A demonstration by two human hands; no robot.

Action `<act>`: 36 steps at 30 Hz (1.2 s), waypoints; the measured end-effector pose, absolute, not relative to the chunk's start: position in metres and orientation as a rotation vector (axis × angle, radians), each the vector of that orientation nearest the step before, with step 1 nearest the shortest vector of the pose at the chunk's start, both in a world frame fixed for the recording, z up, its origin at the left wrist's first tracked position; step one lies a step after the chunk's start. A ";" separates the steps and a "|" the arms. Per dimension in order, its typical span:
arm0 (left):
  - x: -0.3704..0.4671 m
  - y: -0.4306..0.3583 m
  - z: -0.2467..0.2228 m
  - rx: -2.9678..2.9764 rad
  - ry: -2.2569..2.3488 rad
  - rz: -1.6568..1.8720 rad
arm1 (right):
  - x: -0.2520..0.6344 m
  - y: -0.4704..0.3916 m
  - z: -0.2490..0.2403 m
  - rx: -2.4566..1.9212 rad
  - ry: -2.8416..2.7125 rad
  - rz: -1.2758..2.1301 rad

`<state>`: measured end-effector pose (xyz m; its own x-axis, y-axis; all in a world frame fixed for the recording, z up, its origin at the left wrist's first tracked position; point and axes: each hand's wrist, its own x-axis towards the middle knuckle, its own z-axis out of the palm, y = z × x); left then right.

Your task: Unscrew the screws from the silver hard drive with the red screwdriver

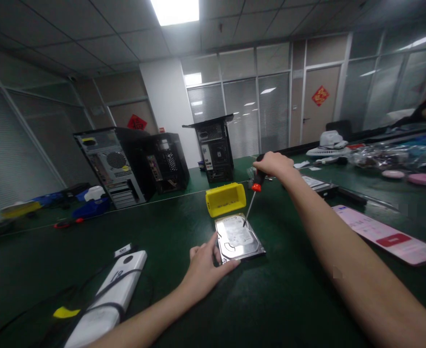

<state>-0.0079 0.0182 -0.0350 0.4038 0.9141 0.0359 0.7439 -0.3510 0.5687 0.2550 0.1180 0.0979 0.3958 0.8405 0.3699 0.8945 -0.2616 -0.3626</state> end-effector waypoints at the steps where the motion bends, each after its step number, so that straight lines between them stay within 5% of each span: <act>1: -0.008 0.018 -0.035 2.194 1.410 0.485 | 0.257 0.118 0.098 -2.166 -1.473 -0.127; 18: -0.004 0.014 -0.027 2.210 1.428 0.470 | 0.299 0.143 0.067 -2.297 -1.490 0.273; 36: -0.005 0.014 -0.028 2.205 1.418 0.463 | 0.308 0.153 0.057 -2.321 -1.454 0.302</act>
